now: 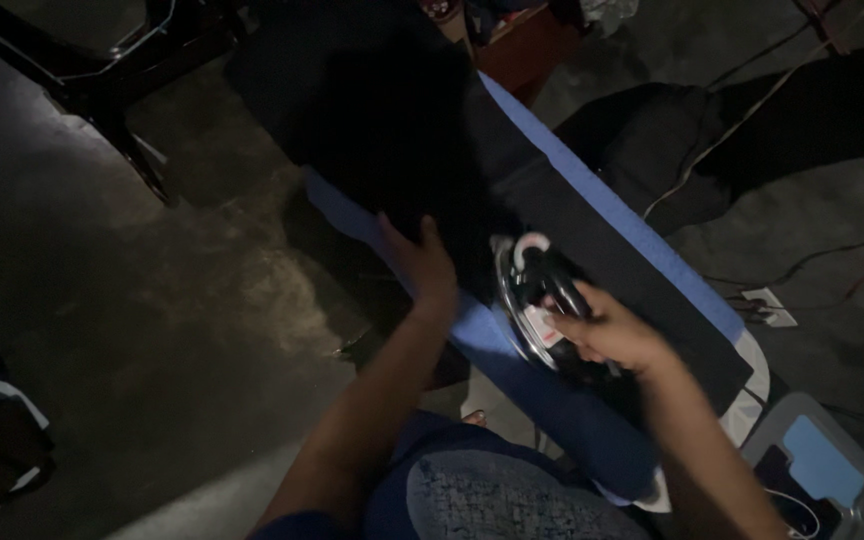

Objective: The person irons a dark-colored garment on a blue ironing board. They use a steam iron to smooth the fabric, frequently adjusting the garment's position with their left hand to ensure even coverage. The person works methodically across the surface of the clothing, moving the iron back and forth.

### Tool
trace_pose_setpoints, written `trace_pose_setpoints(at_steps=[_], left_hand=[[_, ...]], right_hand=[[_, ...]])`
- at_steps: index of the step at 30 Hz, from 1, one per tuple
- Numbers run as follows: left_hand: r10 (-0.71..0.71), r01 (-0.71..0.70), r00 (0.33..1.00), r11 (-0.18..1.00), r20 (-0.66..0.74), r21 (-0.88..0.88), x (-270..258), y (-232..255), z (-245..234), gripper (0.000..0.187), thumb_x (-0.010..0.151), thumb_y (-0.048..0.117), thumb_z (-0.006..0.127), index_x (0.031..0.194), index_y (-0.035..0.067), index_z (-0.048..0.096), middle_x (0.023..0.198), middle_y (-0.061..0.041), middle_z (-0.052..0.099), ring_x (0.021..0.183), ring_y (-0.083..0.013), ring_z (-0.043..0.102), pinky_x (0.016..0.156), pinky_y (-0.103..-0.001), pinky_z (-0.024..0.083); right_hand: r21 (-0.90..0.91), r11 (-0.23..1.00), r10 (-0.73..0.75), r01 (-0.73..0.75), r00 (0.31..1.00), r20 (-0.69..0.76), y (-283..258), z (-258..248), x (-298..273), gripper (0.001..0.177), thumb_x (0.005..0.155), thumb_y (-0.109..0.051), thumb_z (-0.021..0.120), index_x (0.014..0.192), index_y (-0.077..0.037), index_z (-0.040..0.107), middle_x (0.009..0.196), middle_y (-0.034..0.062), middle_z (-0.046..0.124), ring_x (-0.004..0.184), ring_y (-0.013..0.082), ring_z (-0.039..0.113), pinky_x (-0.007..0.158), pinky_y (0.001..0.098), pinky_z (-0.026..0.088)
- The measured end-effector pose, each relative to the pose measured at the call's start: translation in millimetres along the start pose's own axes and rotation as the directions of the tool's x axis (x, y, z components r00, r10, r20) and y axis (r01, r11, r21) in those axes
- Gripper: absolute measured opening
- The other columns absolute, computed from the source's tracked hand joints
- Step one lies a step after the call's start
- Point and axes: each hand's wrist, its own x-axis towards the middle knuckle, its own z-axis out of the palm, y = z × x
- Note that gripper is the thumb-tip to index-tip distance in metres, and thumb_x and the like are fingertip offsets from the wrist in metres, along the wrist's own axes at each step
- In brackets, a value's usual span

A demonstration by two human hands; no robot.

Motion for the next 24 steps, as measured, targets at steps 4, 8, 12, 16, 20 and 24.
trace_pose_setpoints(at_steps=[4, 8, 12, 16, 20, 24], left_hand=[[0.057, -0.051, 0.998, 0.985, 0.034, -0.164, -26.5, -11.3, 18.8, 0.078, 0.102, 0.028, 0.059, 0.162, 0.004, 0.014, 0.168, -0.022, 0.020, 0.153, -0.0353, 0.024, 0.123, -0.041, 0.021], [-0.108, 0.205, 0.953, 0.918, 0.283, -0.341, -55.0, -40.3, 38.0, 0.076, 0.095, 0.035, 0.062, 0.155, 0.001, 0.030, 0.157, -0.018, 0.043, 0.141, -0.0317, 0.046, 0.113, -0.041, 0.038], [-0.414, 0.383, 0.759, 0.908, 0.502, 0.169, -96.9, -79.6, 57.8, 0.071, 0.098, 0.052, 0.064, 0.133, -0.009, 0.059, 0.122, -0.029, 0.062, 0.115, -0.0425, 0.059, 0.097, -0.050, 0.046], [-0.423, 0.327, 0.768, 0.905, 0.481, 0.272, -146.8, -142.0, 104.2, 0.071, 0.090, 0.053, 0.071, 0.125, -0.007, 0.054, 0.114, -0.021, 0.067, 0.109, -0.0338, 0.065, 0.093, -0.042, 0.050], [-0.221, 0.085, 0.821, 0.959, 0.526, 0.271, -169.5, -194.2, 146.8, 0.066, 0.097, 0.051, 0.066, 0.119, -0.011, 0.059, 0.122, -0.032, 0.065, 0.114, -0.0416, 0.065, 0.095, -0.044, 0.051], [-0.191, 0.012, 0.805, 0.951, 0.561, 0.308, -181.4, -193.8, 181.7, 0.062, 0.096, 0.049, 0.066, 0.112, -0.011, 0.065, 0.116, -0.033, 0.069, 0.110, -0.0447, 0.068, 0.093, -0.046, 0.053]], right_hand=[[0.212, 0.973, -0.028, 0.088, 0.962, -0.271, 8.7, 9.2, 0.4, 0.029, 0.090, -0.015, 0.072, 0.113, -0.001, 0.063, 0.060, 0.0010, 0.051, 0.041, 0.0093, 0.045, 0.036, 0.0270, 0.035], [0.331, 0.941, 0.100, 0.075, 0.871, -0.481, 31.5, -9.9, -29.9, 0.029, 0.090, -0.020, 0.074, 0.111, -0.007, 0.057, 0.061, 0.0021, 0.056, 0.043, 0.0097, 0.049, 0.038, 0.0266, 0.037], [0.349, 0.936, 0.198, 0.042, 0.757, -0.622, 78.0, -51.2, -61.2, 0.025, 0.091, -0.023, 0.071, 0.108, -0.009, 0.059, 0.064, 0.0053, 0.064, 0.044, 0.0111, 0.051, 0.040, 0.0275, 0.038], [0.282, 0.956, 0.126, 0.087, 0.743, -0.657, 113.7, -97.4, -88.2, 0.029, 0.098, -0.025, 0.070, 0.104, 0.002, 0.060, 0.061, 0.0067, 0.056, 0.045, 0.0147, 0.048, 0.042, 0.0298, 0.039], [0.123, 0.991, 0.042, 0.056, 0.736, -0.676, 106.0, -119.2, -119.1, 0.022, 0.093, -0.017, 0.070, 0.105, -0.002, 0.059, 0.059, 0.0070, 0.056, 0.044, 0.0161, 0.049, 0.041, 0.0319, 0.037], [0.059, 0.998, 0.046, -0.005, 0.699, -0.714, 77.7, -134.8, -157.2, 0.026, 0.091, -0.015, 0.069, 0.114, -0.007, 0.063, 0.062, 0.0079, 0.056, 0.048, 0.0167, 0.051, 0.045, 0.0324, 0.038]])
